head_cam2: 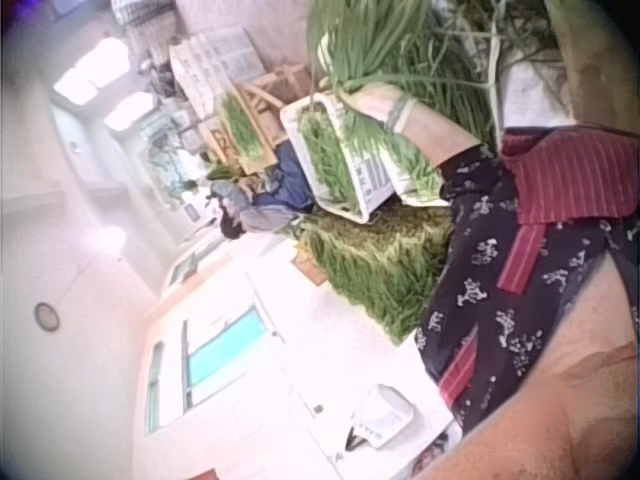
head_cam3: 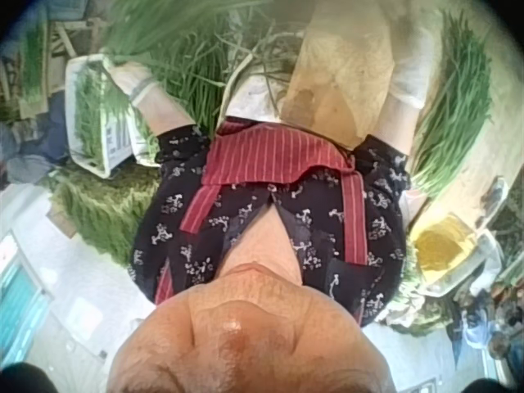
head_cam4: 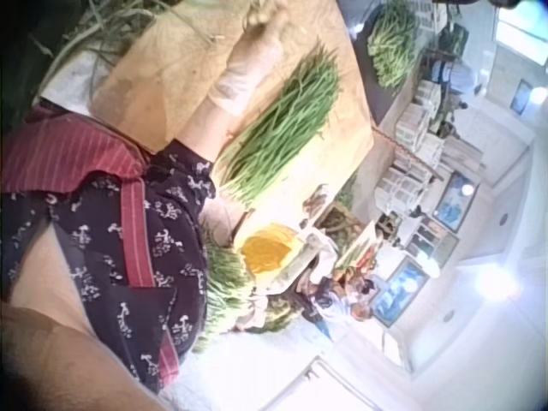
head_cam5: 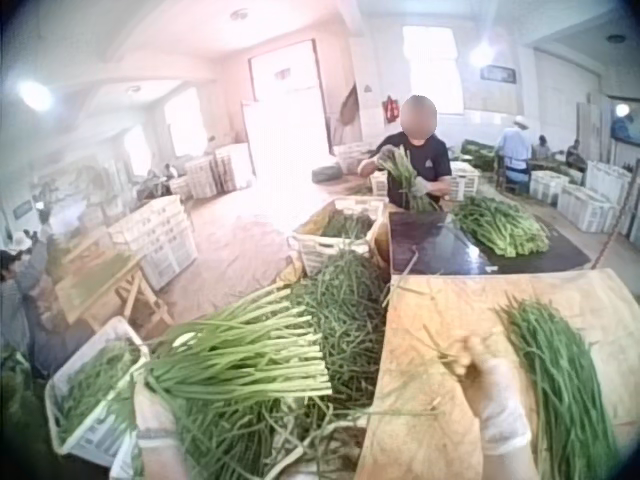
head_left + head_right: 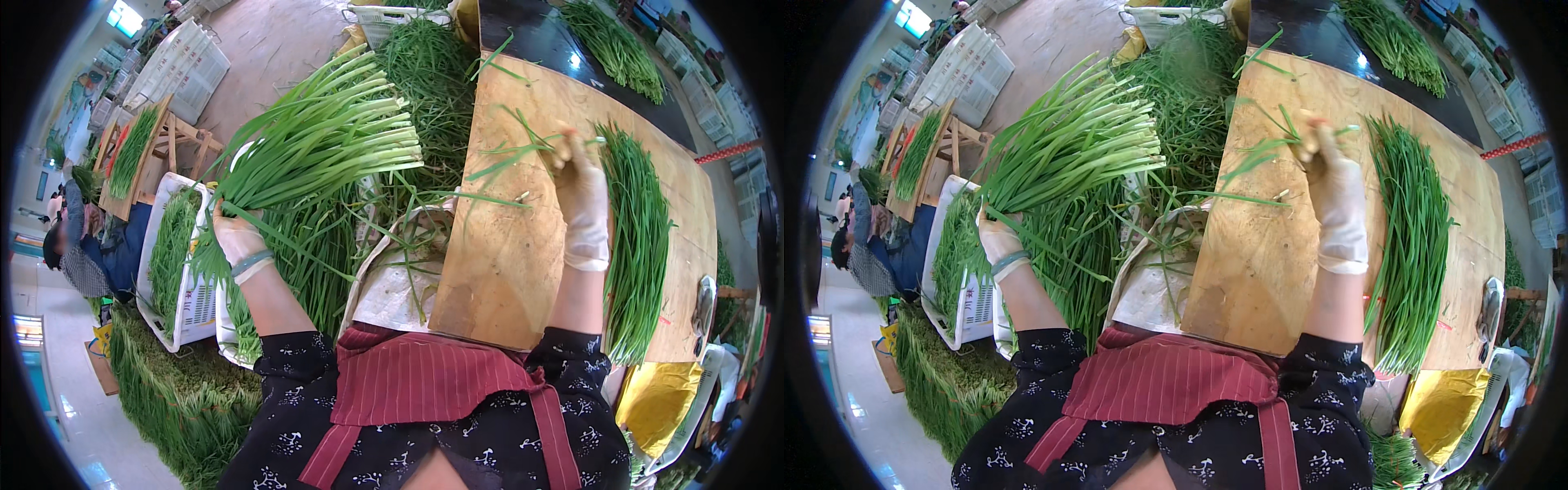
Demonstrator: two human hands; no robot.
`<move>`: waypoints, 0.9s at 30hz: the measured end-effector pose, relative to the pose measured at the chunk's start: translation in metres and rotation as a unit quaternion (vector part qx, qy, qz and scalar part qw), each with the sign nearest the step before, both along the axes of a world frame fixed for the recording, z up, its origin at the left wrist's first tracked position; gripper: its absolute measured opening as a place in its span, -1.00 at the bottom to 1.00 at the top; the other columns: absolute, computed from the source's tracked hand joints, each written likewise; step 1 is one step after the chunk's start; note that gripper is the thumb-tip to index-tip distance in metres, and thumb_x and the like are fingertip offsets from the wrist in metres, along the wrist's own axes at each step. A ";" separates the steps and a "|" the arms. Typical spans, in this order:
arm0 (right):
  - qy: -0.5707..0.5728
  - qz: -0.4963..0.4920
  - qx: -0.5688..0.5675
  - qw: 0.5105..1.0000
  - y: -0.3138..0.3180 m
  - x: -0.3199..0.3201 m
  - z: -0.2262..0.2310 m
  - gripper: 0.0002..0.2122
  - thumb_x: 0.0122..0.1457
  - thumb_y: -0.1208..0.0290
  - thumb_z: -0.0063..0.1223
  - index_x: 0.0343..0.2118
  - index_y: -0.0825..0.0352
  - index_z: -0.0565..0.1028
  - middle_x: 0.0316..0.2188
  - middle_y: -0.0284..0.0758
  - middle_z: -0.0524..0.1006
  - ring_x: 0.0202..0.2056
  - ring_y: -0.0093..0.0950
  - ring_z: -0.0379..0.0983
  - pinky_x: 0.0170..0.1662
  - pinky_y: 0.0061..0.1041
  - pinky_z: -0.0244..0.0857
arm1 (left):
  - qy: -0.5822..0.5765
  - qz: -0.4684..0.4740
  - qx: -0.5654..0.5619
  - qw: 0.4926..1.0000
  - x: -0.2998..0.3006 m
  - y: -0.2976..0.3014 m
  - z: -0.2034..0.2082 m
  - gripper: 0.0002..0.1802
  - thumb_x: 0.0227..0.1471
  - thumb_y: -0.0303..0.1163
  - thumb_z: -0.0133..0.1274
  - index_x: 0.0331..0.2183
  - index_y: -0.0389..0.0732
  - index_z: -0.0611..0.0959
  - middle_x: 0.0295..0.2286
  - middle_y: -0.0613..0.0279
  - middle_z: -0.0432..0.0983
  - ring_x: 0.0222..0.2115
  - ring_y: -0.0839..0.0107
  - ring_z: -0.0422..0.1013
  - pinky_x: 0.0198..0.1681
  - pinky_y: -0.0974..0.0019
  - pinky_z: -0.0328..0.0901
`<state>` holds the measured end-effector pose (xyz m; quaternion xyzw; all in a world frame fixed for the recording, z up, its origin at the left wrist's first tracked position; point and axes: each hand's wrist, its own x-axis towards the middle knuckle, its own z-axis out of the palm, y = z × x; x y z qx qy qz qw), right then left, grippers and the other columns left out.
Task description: The person sorts through bunches of chives by hand to remove yellowed or damaged leaves, gathers them into a uniform bundle on a wooden table, and secures the bundle with a red rubber band.
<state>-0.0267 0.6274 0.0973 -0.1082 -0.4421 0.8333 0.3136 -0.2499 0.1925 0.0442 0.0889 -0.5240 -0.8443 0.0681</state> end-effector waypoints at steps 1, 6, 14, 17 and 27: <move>-0.060 0.016 0.105 0.993 -0.004 -0.010 -0.001 -0.75 0.12 0.33 -0.03 -0.22 0.40 0.44 -0.57 -0.47 0.42 -0.51 -0.64 0.33 -0.28 -0.59 0.25 | 0.026 0.018 -0.079 0.996 0.011 0.011 0.003 -0.38 -0.28 -0.66 0.13 -0.07 -0.32 0.37 -0.38 0.12 0.47 -0.45 0.43 0.38 -0.36 0.38 0.32; -0.174 0.146 0.409 0.883 -0.086 -0.067 0.004 -0.60 -0.11 0.23 0.24 -0.21 0.34 0.50 -0.50 -0.39 0.48 -0.45 -0.61 0.37 -0.37 -0.63 0.25 | -0.002 0.033 -0.210 0.977 0.016 0.020 0.009 -0.35 -0.24 -0.68 0.10 -0.04 -0.26 0.28 -0.25 -0.01 0.38 -0.30 0.28 0.36 -0.30 0.20 0.35; -0.091 0.026 0.662 0.743 -0.134 -0.024 0.000 -0.78 -0.09 0.32 0.18 -0.41 0.34 0.55 -0.62 -0.23 0.49 -0.53 -0.32 0.46 -0.37 -0.45 0.32 | -0.062 -0.011 0.186 0.981 -0.008 -0.007 -0.013 -0.65 0.02 -0.55 -0.12 -0.10 -0.12 0.42 -0.26 0.09 0.44 -0.37 0.27 0.39 -0.36 0.32 0.35; -0.055 0.008 0.670 0.741 -0.134 -0.013 0.002 -0.86 -0.11 0.38 0.16 -0.49 0.31 0.55 -0.64 -0.22 0.44 -0.59 -0.33 0.40 -0.51 -0.44 0.26 | -0.075 -0.029 0.240 0.967 -0.024 -0.009 -0.032 -0.65 0.03 -0.17 -0.17 -0.23 -0.17 0.50 -0.24 0.15 0.46 -0.23 0.15 0.35 -0.09 0.06 0.21; 0.103 -0.108 -0.138 0.979 -0.047 -0.008 0.059 -0.80 0.14 0.29 -0.06 -0.37 0.32 0.50 -0.67 -0.44 0.39 -0.55 -0.60 0.33 -0.32 -0.63 0.25 | 0.007 -0.006 -0.173 0.985 0.014 0.012 -0.002 -0.64 0.00 -0.60 -0.13 -0.10 -0.21 0.34 -0.27 0.10 0.42 -0.27 0.29 0.34 -0.28 0.23 0.34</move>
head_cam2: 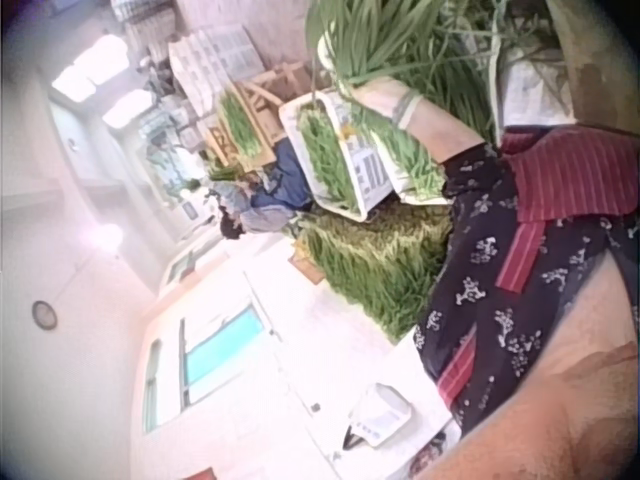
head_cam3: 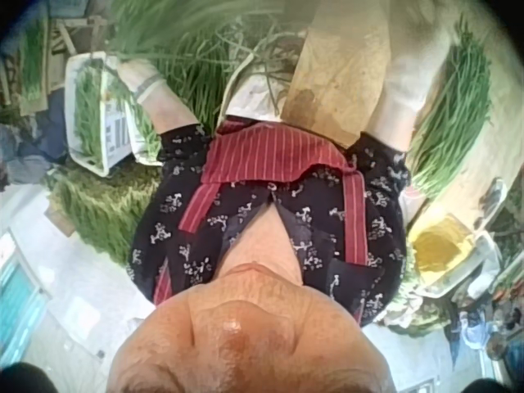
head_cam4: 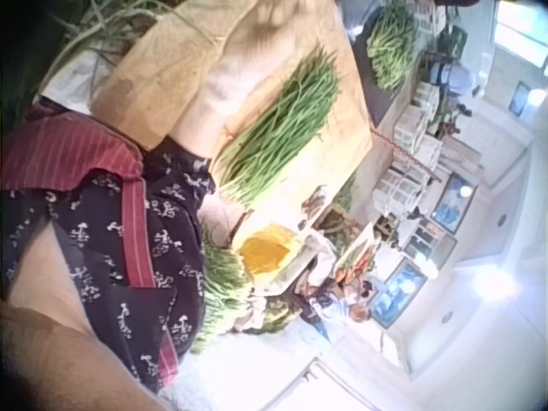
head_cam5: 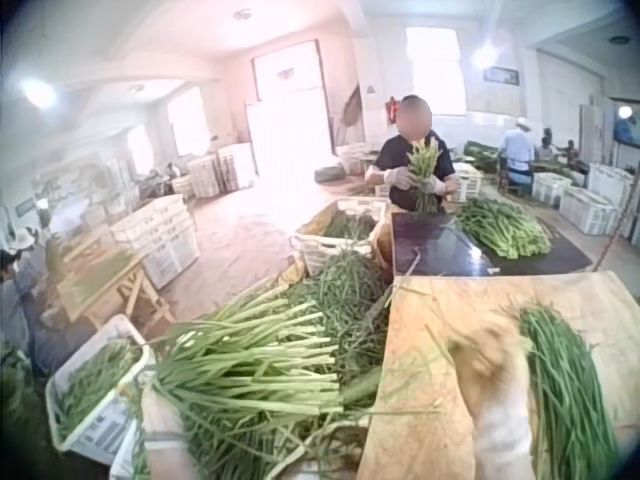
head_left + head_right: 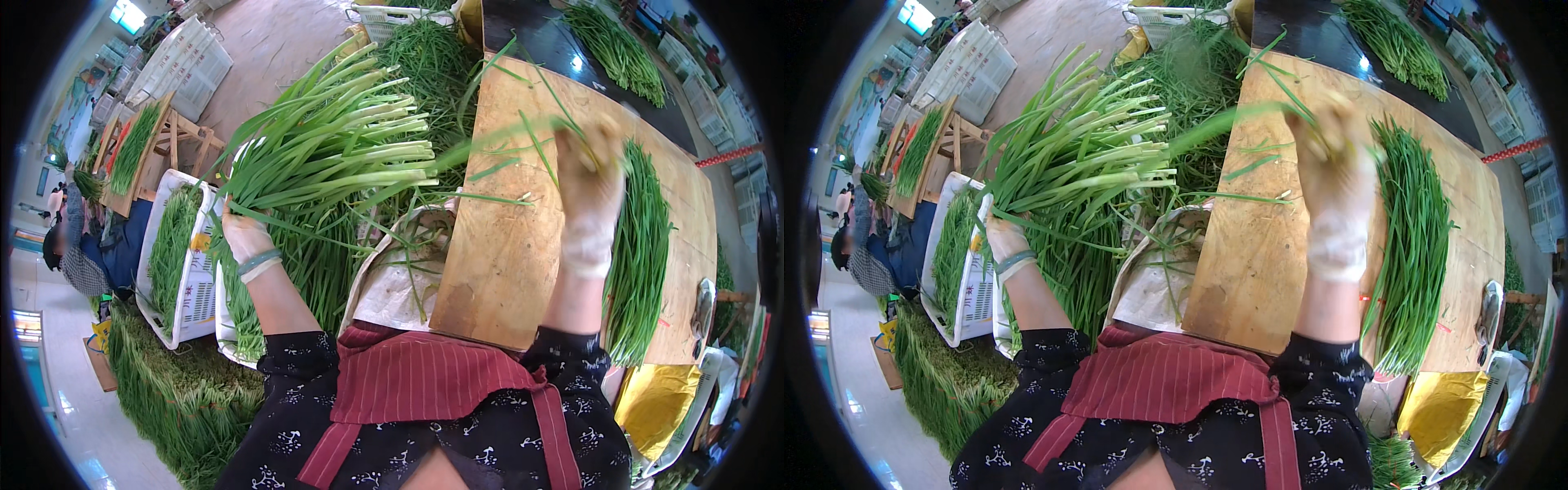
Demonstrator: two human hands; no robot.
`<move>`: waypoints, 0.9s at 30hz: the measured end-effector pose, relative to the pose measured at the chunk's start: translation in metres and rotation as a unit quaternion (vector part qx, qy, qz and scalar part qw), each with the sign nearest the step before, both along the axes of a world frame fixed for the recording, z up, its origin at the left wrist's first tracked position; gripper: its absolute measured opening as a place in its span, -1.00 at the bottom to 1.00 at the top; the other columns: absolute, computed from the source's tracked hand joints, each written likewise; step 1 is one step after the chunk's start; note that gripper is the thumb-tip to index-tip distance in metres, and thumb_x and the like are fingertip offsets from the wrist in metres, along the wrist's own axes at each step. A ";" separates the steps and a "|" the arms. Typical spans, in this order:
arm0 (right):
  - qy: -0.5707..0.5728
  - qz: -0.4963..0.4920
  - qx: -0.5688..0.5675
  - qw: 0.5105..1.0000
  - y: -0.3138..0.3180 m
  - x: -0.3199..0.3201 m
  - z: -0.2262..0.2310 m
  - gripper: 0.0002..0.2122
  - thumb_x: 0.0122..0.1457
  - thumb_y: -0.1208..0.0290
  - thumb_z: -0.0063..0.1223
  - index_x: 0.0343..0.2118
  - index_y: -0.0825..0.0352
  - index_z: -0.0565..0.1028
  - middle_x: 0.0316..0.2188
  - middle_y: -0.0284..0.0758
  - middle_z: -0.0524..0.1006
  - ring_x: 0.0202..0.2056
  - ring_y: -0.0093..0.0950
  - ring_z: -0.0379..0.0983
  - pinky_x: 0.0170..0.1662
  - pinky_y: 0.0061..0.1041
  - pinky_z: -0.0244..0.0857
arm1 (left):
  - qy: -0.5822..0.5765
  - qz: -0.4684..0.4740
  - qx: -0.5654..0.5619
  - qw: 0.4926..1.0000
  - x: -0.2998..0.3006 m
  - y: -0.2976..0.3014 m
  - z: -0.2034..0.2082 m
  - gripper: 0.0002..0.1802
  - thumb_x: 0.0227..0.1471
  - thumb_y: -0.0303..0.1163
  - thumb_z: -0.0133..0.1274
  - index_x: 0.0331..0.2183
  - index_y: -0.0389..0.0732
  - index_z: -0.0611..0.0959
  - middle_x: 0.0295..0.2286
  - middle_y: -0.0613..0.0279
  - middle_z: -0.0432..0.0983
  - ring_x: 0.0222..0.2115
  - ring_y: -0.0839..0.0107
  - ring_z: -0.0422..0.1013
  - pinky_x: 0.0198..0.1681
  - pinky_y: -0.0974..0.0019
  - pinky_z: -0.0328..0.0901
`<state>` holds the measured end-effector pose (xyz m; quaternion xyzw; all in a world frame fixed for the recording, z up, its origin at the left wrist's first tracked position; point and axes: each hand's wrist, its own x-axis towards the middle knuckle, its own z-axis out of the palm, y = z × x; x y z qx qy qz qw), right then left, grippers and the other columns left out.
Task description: The person sorts through bunches of chives by hand to remove yellowed or damaged leaves, gathers them into a uniform bundle on a wooden table, and secures the bundle with a red rubber band.
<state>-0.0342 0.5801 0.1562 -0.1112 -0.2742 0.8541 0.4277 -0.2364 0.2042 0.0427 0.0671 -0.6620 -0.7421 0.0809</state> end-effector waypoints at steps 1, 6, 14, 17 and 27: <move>-0.167 0.011 0.236 0.957 0.008 -0.011 -0.002 -0.81 0.13 0.30 -0.04 -0.37 0.32 0.51 -0.66 -0.44 0.41 -0.55 -0.62 0.32 -0.33 -0.65 0.24 | -0.005 0.001 0.042 0.999 0.002 0.001 0.001 -0.64 0.00 -0.60 -0.13 -0.10 -0.21 0.34 -0.26 0.10 0.41 -0.27 0.28 0.34 -0.28 0.21 0.34; -0.272 0.190 0.528 0.782 -0.024 -0.052 -0.022 -0.78 0.01 0.31 0.12 -0.35 0.35 0.56 -0.47 -0.30 0.56 -0.44 -0.59 0.43 -0.33 -0.61 0.29 | -0.044 0.016 0.230 0.972 -0.001 0.003 0.007 -0.74 0.02 -0.46 -0.11 -0.17 -0.20 0.44 -0.28 0.12 0.44 -0.33 0.27 0.38 -0.35 0.23 0.35; -0.282 0.341 0.597 0.669 -0.061 -0.072 -0.026 -0.73 -0.01 0.32 0.16 -0.29 0.40 0.53 -0.46 -0.35 0.54 -0.41 -0.64 0.40 -0.30 -0.61 0.28 | -0.047 0.039 0.238 0.969 -0.005 -0.008 -0.005 -0.65 0.07 -0.14 -0.23 -0.17 -0.07 0.48 -0.22 0.22 0.43 -0.33 0.26 0.36 -0.27 0.09 0.28; -0.229 0.332 0.523 0.750 -0.063 -0.076 -0.057 -0.73 -0.04 0.28 0.17 -0.31 0.34 0.54 -0.41 -0.19 0.55 -0.40 -0.49 0.48 -0.27 -0.55 0.30 | -0.047 0.025 0.256 0.965 0.001 0.010 0.007 -0.64 0.06 -0.13 -0.21 -0.16 -0.05 0.49 -0.20 0.20 0.43 -0.28 0.25 0.37 -0.22 0.10 0.28; -0.148 0.318 0.354 0.867 -0.076 -0.037 -0.037 -0.82 0.04 0.46 0.05 -0.33 0.46 0.48 -0.39 -0.28 0.54 -0.33 -0.52 0.46 -0.23 -0.63 0.29 | 0.001 -0.008 0.324 0.946 0.000 -0.002 0.003 -0.60 0.03 -0.19 -0.22 -0.17 -0.21 0.49 -0.19 0.08 0.42 -0.19 0.13 0.36 -0.05 0.03 0.24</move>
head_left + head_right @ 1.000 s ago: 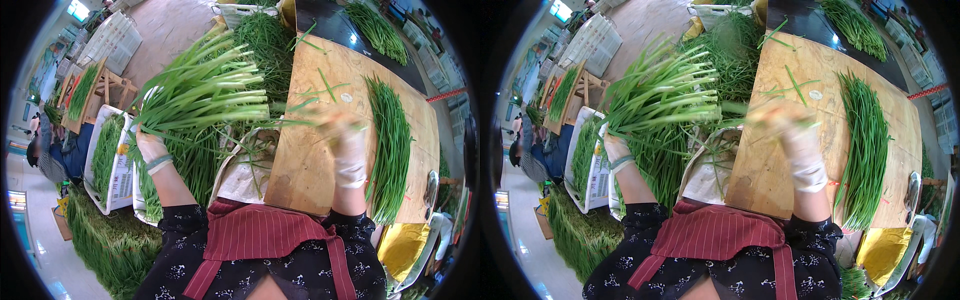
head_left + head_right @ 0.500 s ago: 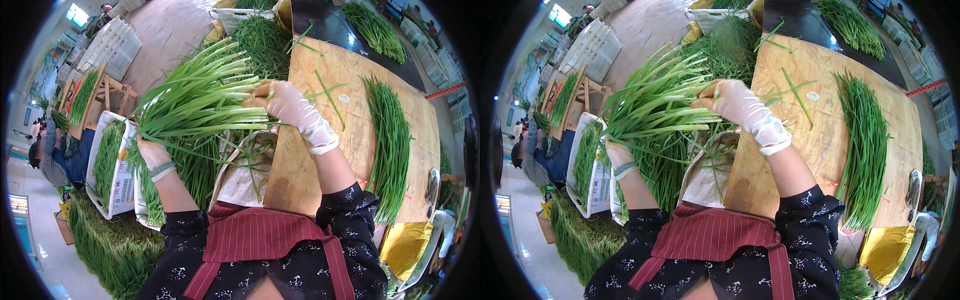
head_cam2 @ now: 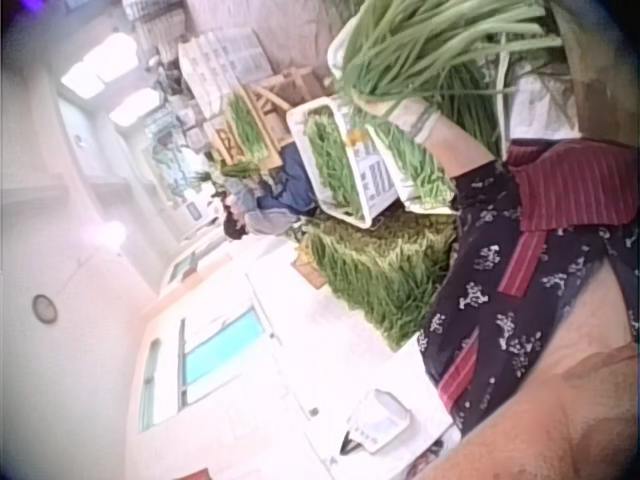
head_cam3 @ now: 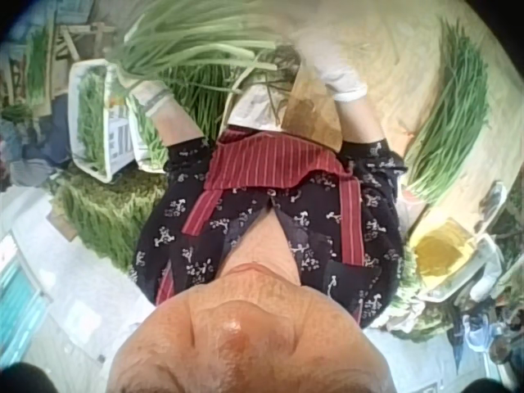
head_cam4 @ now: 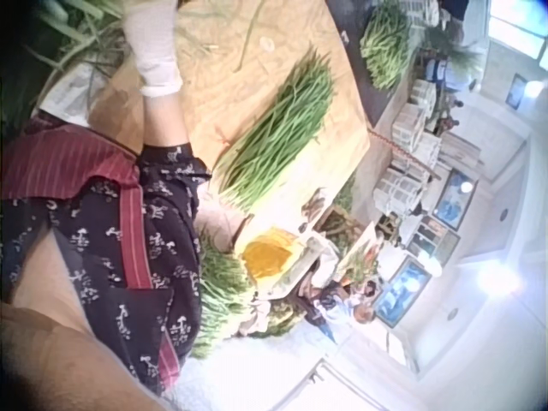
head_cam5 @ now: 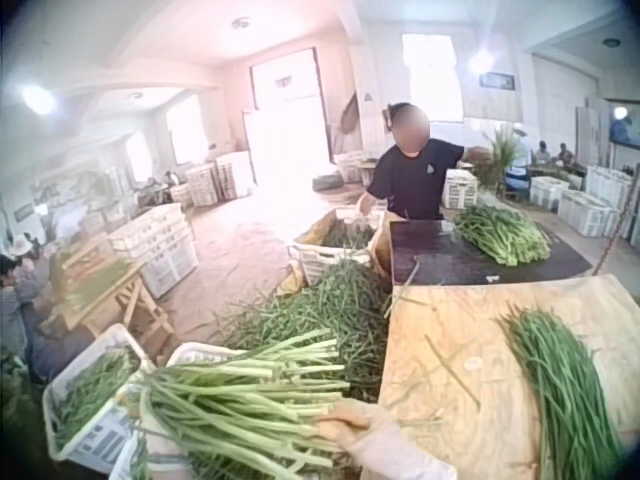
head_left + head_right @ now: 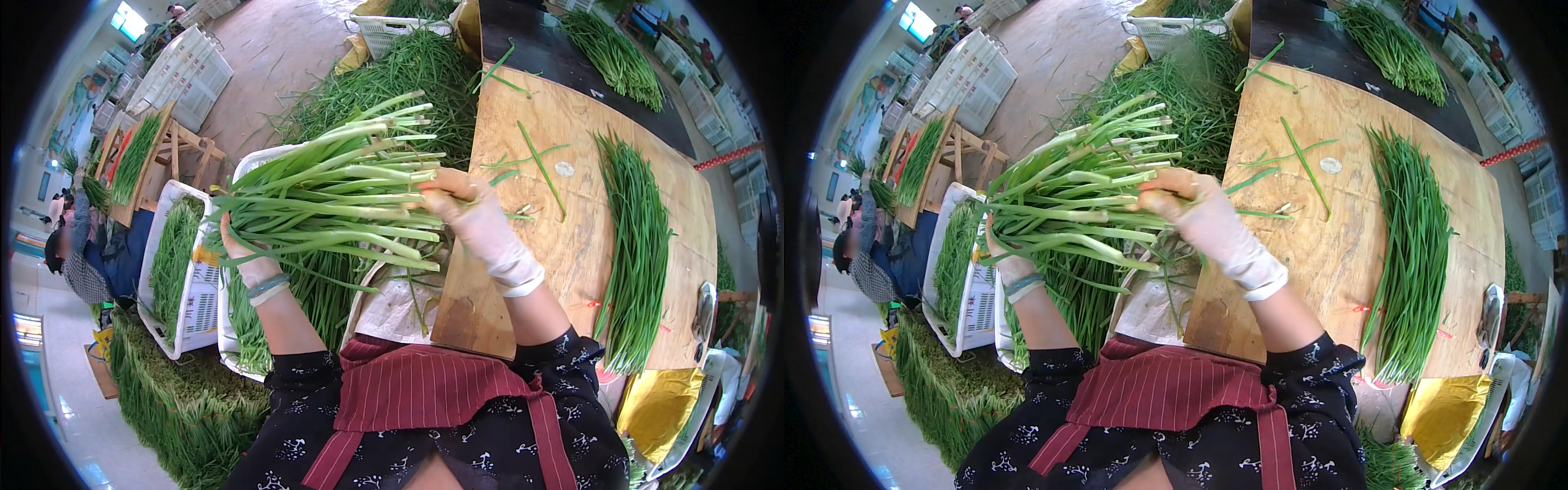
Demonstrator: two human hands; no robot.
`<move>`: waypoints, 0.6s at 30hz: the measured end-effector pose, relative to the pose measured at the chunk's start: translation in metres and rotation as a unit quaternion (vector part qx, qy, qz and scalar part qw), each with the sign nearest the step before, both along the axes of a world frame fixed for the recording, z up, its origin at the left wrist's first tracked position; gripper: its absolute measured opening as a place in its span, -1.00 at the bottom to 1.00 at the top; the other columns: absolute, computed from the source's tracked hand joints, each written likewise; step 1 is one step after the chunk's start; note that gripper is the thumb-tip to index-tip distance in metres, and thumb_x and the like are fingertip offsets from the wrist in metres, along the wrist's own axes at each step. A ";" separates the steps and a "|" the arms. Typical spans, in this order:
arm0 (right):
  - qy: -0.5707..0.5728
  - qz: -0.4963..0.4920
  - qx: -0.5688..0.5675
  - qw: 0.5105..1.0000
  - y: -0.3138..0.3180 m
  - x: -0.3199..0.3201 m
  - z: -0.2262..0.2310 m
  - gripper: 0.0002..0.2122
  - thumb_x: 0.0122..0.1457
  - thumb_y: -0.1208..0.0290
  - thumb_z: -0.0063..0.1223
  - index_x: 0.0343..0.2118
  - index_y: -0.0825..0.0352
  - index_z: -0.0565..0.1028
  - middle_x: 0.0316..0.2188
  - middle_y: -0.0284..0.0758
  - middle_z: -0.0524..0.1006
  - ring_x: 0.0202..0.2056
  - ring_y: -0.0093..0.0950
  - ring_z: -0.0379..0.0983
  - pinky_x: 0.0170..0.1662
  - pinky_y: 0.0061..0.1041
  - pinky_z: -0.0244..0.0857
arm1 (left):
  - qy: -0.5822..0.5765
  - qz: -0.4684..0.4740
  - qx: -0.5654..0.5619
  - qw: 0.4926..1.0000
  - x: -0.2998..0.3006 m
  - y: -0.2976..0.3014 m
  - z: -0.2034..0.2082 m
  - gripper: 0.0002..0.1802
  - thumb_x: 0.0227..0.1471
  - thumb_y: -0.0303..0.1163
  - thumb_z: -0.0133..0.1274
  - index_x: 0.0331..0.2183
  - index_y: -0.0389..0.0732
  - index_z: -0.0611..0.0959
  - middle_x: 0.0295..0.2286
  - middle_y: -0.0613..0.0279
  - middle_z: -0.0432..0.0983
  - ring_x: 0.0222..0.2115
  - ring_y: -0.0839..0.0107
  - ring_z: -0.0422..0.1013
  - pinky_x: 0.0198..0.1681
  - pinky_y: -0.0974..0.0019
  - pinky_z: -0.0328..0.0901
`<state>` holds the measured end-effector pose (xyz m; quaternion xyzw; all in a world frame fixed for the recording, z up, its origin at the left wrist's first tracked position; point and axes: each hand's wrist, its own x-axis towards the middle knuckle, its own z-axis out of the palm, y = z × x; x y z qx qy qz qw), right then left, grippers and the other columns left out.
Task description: The person sorts through bunches of chives by hand to remove yellowed or damaged leaves, gathers them into a uniform bundle on a wooden table, and secures the bundle with a red rubber band.
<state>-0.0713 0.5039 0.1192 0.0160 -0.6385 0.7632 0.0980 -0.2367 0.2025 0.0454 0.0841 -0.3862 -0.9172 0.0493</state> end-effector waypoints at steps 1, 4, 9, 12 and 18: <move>0.007 -0.016 0.019 1.000 0.006 0.011 0.014 -0.81 0.07 0.44 0.00 -0.35 0.51 0.45 -0.42 -0.27 0.53 -0.35 -0.53 0.46 -0.22 -0.59 0.31 | 0.027 0.000 -0.034 0.999 0.006 -0.003 0.000 -0.60 0.05 -0.21 -0.26 -0.17 -0.22 0.48 -0.18 0.06 0.42 -0.19 0.14 0.36 -0.07 0.02 0.25; 0.167 -0.042 -0.090 0.981 0.051 0.017 0.008 -0.71 0.11 0.17 -0.02 -0.39 0.36 0.44 -0.47 -0.30 0.50 -0.36 -0.47 0.44 -0.12 -0.44 0.29 | -0.022 -0.017 0.040 0.999 0.009 -0.008 0.006 -0.60 0.06 -0.21 -0.28 -0.15 -0.22 0.47 -0.18 0.06 0.41 -0.19 0.16 0.36 -0.08 0.03 0.27; 0.235 -0.138 -0.166 0.948 0.110 -0.015 0.035 -0.82 0.11 0.31 -0.05 -0.39 0.33 0.40 -0.42 -0.35 0.44 -0.34 -0.47 0.36 0.01 -0.38 0.19 | -0.047 0.060 -0.017 0.997 0.026 0.017 0.027 -0.58 0.06 -0.19 -0.24 -0.12 -0.22 0.46 -0.15 0.10 0.41 -0.16 0.17 0.35 -0.04 0.06 0.24; -0.180 -0.195 0.646 0.715 0.137 -0.063 -0.006 -0.77 0.03 0.43 -0.01 -0.24 0.38 0.43 -0.42 -0.34 0.49 -0.41 -0.49 0.39 -0.19 -0.49 0.30 | -0.045 0.045 -0.022 0.998 0.028 0.015 0.032 -0.58 0.07 -0.19 -0.24 -0.11 -0.23 0.45 -0.14 0.11 0.41 -0.14 0.18 0.35 -0.03 0.08 0.23; -0.092 0.096 0.332 0.934 0.046 -0.074 0.028 -0.66 0.05 0.35 -0.01 -0.07 0.26 0.42 -0.39 -0.24 0.56 -0.41 -0.43 0.47 -0.21 -0.53 0.29 | -0.006 0.027 -0.022 0.999 0.019 -0.005 0.013 -0.54 0.06 -0.18 -0.16 -0.07 -0.27 0.42 -0.11 0.05 0.37 -0.12 0.19 0.33 -0.04 0.14 0.26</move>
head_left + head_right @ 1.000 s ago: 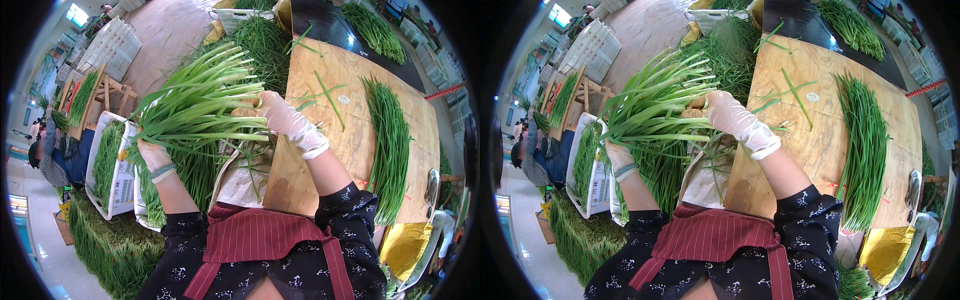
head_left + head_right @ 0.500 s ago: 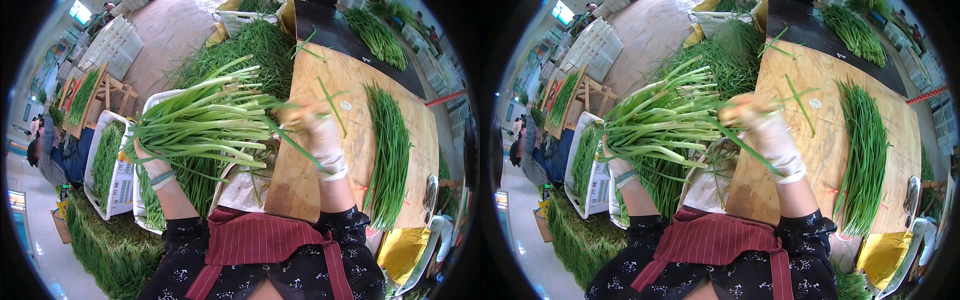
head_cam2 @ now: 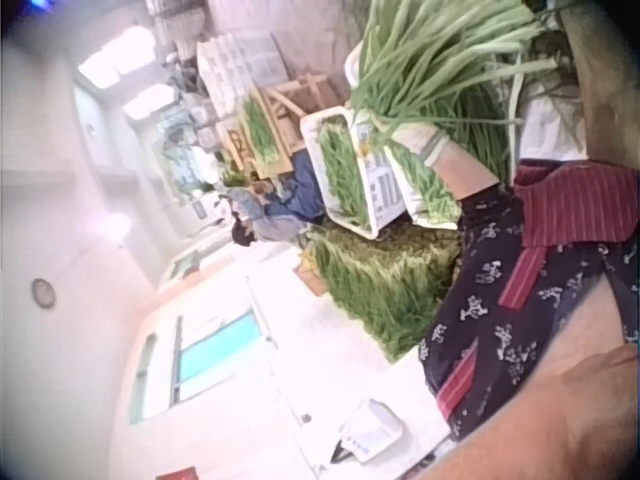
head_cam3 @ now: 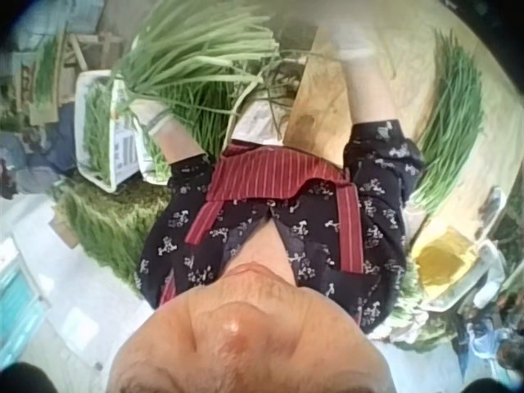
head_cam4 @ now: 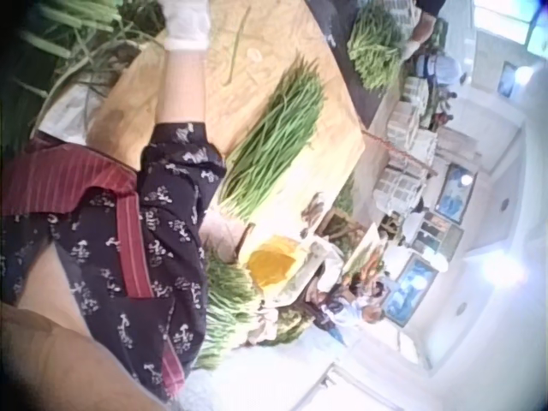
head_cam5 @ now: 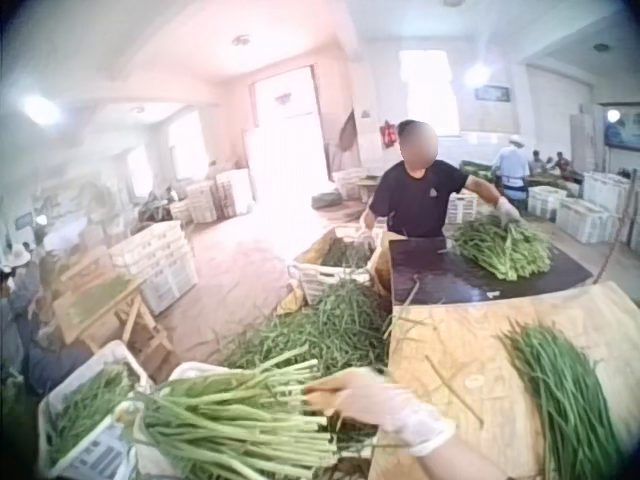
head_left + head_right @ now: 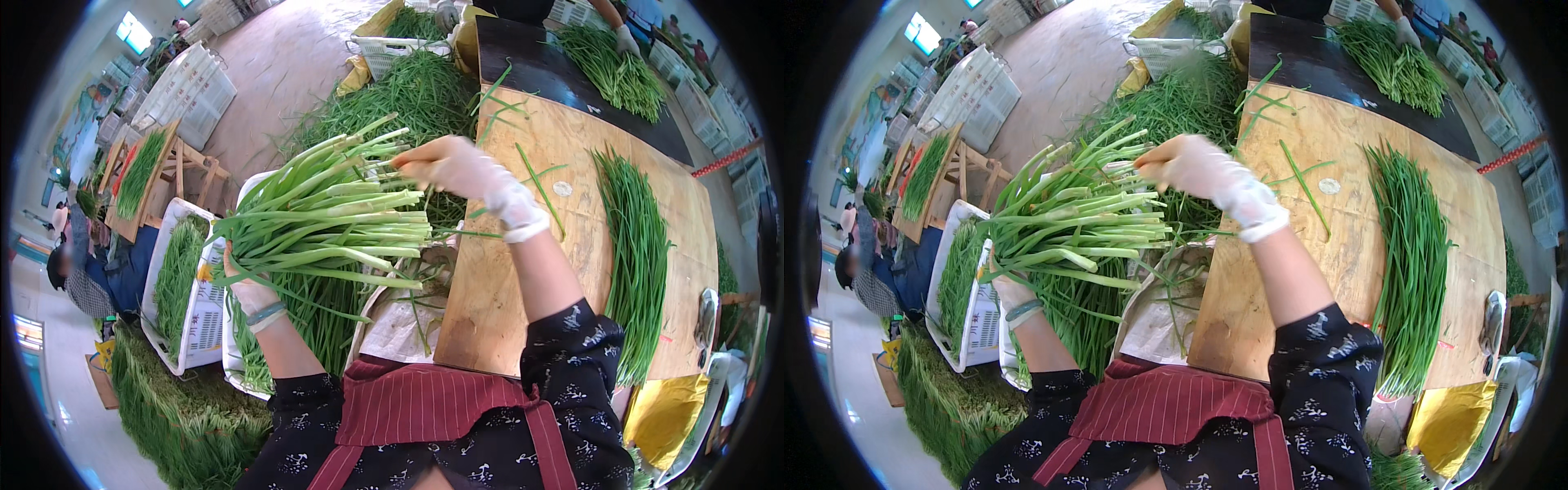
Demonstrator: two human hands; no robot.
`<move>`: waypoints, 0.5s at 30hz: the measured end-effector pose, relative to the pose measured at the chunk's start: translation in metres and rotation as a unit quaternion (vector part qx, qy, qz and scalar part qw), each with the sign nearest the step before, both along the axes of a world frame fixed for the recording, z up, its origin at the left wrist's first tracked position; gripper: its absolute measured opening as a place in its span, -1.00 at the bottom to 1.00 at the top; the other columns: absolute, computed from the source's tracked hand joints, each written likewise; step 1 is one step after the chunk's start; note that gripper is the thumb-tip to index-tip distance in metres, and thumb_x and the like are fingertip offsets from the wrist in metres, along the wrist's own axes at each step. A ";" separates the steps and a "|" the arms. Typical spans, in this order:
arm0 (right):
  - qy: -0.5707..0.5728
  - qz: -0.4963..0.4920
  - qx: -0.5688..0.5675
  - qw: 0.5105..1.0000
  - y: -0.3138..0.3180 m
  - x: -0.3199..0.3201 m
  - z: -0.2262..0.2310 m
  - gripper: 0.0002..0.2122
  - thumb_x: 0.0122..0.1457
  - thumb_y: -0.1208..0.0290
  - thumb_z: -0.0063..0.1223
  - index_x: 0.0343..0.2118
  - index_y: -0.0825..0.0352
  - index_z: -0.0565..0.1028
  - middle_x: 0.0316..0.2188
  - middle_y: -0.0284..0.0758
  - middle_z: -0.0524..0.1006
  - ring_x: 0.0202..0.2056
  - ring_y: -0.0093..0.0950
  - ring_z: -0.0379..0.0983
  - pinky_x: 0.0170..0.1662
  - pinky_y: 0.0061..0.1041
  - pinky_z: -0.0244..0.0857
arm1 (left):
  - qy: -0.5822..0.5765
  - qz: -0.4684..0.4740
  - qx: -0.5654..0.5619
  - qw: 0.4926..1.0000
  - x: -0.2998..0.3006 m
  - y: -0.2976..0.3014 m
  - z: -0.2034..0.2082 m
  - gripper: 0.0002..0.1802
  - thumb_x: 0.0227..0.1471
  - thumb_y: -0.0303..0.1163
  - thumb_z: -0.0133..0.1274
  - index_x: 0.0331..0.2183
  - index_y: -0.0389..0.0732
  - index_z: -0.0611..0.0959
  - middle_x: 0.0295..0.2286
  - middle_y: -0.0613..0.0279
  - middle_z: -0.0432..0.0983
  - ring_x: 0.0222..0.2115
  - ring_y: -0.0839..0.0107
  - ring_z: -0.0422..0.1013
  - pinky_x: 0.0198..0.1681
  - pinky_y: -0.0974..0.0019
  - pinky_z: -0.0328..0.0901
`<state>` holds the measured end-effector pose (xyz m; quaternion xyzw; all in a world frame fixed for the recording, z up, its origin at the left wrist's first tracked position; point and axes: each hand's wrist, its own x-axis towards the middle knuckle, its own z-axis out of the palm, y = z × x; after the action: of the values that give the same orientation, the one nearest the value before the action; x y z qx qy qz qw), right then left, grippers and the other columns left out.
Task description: The person sorts through bunches of chives by hand to remove yellowed or damaged leaves, gathers them into a uniform bundle on a wooden table, and secures the bundle with a red rubber band.
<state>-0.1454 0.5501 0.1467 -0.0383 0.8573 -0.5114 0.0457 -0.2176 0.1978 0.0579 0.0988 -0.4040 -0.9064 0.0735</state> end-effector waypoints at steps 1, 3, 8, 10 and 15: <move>-0.002 0.001 0.033 0.999 -0.010 -0.007 0.000 -0.66 0.05 0.32 -0.01 -0.09 0.26 0.44 -0.39 -0.23 0.56 -0.41 -0.46 0.47 -0.21 -0.55 0.29 | -0.032 -0.002 0.047 0.998 -0.007 -0.002 0.001 -0.54 0.06 -0.18 -0.18 -0.08 -0.27 0.42 -0.10 0.03 0.35 -0.12 0.16 0.33 -0.03 0.08 0.25; 0.007 0.068 -0.023 0.997 -0.029 -0.025 -0.004 -0.67 0.07 0.31 0.03 -0.12 0.37 0.44 -0.45 -0.38 0.54 -0.54 -0.63 0.34 -0.42 -0.62 0.27 | -0.011 -0.075 0.086 0.993 -0.021 -0.013 -0.007 -0.58 0.06 -0.20 -0.21 -0.11 -0.23 0.45 -0.13 0.06 0.38 -0.15 0.17 0.35 -0.06 0.06 0.27; -0.012 0.087 -0.229 0.970 -0.015 -0.004 -0.014 -0.73 0.09 0.39 -0.02 -0.21 0.47 0.46 -0.54 -0.34 0.51 -0.51 -0.64 0.38 -0.39 -0.65 0.30 | -0.034 -0.073 0.039 0.996 -0.004 0.007 0.011 -0.59 0.06 -0.19 -0.23 -0.12 -0.21 0.47 -0.16 0.06 0.40 -0.17 0.17 0.35 -0.05 0.05 0.25; 0.024 0.110 -0.216 0.970 -0.018 0.014 0.004 -0.75 0.10 0.39 -0.02 -0.25 0.50 0.46 -0.49 -0.31 0.52 -0.44 -0.58 0.42 -0.28 -0.59 0.31 | -0.008 -0.082 0.013 0.997 -0.001 -0.013 0.001 -0.58 0.08 -0.18 -0.27 -0.12 -0.21 0.47 -0.16 0.07 0.40 -0.17 0.18 0.34 -0.04 0.07 0.24; 0.061 0.075 -0.283 0.954 0.016 0.046 -0.002 -0.79 0.12 0.39 -0.06 -0.33 0.46 0.47 -0.42 -0.29 0.52 -0.35 -0.49 0.43 -0.19 -0.52 0.30 | -0.023 -0.111 0.043 0.993 -0.002 0.000 -0.006 -0.59 0.09 -0.21 -0.29 -0.13 -0.26 0.46 -0.19 0.10 0.42 -0.20 0.23 0.36 -0.09 0.16 0.28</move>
<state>-0.0998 0.5664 0.1449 -0.1448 0.6735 -0.7246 0.0184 -0.2196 0.1978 0.0521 0.0774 -0.3750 -0.9228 -0.0416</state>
